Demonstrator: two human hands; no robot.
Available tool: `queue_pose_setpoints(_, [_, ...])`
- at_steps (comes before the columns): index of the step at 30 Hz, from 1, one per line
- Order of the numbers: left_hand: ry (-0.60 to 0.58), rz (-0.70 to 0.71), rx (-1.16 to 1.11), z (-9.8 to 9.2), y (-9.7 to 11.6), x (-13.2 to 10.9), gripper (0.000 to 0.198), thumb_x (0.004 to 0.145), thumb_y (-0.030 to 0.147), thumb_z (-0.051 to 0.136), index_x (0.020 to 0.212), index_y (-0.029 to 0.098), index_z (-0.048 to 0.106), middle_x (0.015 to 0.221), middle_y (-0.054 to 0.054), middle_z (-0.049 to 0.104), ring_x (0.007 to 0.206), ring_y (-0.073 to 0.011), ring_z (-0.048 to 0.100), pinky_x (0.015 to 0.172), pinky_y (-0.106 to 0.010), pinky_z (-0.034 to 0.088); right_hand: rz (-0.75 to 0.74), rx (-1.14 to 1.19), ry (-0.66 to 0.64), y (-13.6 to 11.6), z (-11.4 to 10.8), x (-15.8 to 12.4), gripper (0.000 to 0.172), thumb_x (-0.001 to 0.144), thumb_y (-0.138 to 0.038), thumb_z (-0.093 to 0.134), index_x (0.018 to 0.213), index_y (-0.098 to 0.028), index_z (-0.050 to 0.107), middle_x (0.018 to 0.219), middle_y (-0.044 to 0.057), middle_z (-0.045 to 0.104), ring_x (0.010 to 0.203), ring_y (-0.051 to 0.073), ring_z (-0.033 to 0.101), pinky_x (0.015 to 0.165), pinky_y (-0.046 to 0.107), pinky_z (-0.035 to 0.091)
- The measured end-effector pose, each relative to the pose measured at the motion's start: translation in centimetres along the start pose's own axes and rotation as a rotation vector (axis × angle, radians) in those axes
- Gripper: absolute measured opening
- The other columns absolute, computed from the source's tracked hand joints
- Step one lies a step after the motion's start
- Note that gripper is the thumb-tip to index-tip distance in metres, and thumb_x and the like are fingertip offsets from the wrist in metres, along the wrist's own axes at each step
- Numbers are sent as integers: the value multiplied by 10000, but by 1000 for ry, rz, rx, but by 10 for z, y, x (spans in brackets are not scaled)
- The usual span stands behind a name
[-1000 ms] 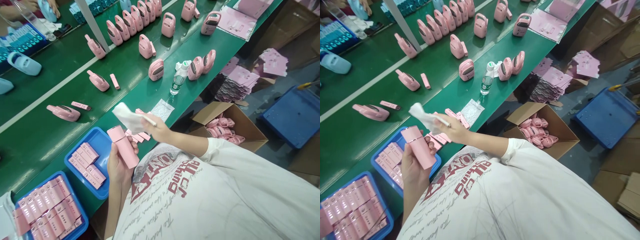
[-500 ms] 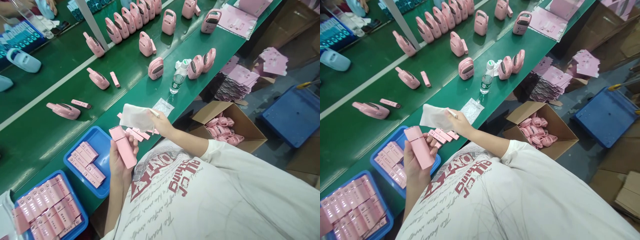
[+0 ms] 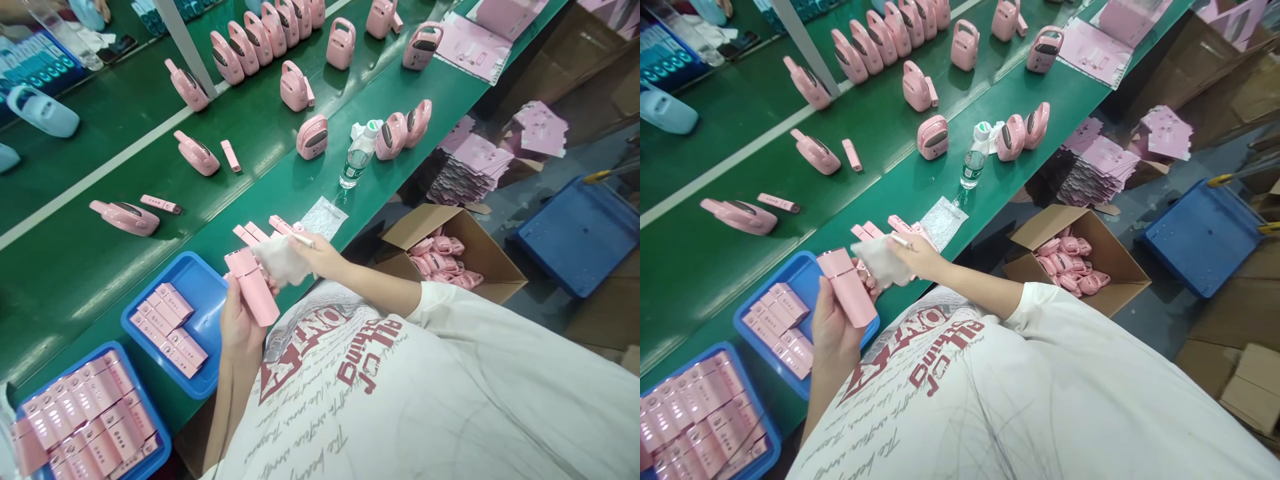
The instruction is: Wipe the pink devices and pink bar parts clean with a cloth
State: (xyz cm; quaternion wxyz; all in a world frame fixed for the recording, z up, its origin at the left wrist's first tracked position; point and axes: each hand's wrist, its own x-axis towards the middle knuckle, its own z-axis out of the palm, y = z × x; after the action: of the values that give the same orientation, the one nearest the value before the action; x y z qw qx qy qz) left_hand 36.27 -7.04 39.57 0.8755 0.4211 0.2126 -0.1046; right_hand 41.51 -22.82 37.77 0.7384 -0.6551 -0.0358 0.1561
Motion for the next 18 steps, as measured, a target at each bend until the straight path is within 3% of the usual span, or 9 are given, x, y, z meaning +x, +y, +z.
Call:
queue_pose_setpoints(4, [233, 158, 172, -12, -16, 10, 478, 601, 519, 752, 896, 153, 662, 794, -36, 663, 735, -143, 614, 648, -237, 491, 66, -347, -368, 16, 5, -5, 335, 863, -411, 481, 650, -155, 521, 630, -12, 502, 626, 113, 470, 573, 225, 362])
queue_pose_setpoints(7, [274, 180, 258, -22, -32, 14, 465, 627, 547, 713, 894, 176, 635, 875, -35, 666, 820, -146, 618, 746, -264, 487, 163, -393, -503, 36, 15, -11, 288, 820, -415, 559, 735, -140, 563, 651, -26, 499, 626, 106, 459, 568, 216, 358])
queue_pose_setpoints(10, [292, 103, 348, -39, -45, 17, 485, 682, 591, 619, 921, 169, 615, 922, -74, 660, 891, -193, 622, 798, -339, 491, 207, -447, -481, 52, 22, -9, 255, 784, -391, 609, 744, -142, 571, 635, -46, 484, 609, 92, 447, 551, 201, 347])
queue_pose_setpoints(13, [399, 76, 465, -73, -43, 18, 429, 729, 500, 602, 986, 157, 608, 1008, -108, 643, 975, -233, 608, 833, -389, 484, 268, -568, -433, 57, 11, 4, 233, 776, -368, 613, 723, -148, 560, 625, -48, 500, 596, 91, 459, 534, 196, 340])
queue_pose_setpoints(15, [576, 88, 586, -106, -32, 13, 372, 776, 399, 582, 1058, 156, 583, 1124, -123, 597, 1104, -252, 544, 905, -418, 444, 307, -691, -345, 55, -8, 19, 216, 785, -357, 596, 740, -150, 554, 641, -32, 526, 601, 102, 477, 526, 201, 335])
queue_pose_setpoints(18, [904, 97, 798, -158, -10, -6, 403, 781, 258, 615, 1158, 146, 531, 1322, -135, 456, 1308, -293, 321, 1044, -504, 280, 339, -902, -163, 51, -50, 39, 195, 813, -341, 546, 770, -151, 535, 686, 9, 550, 624, 125, 494, 531, 213, 330])
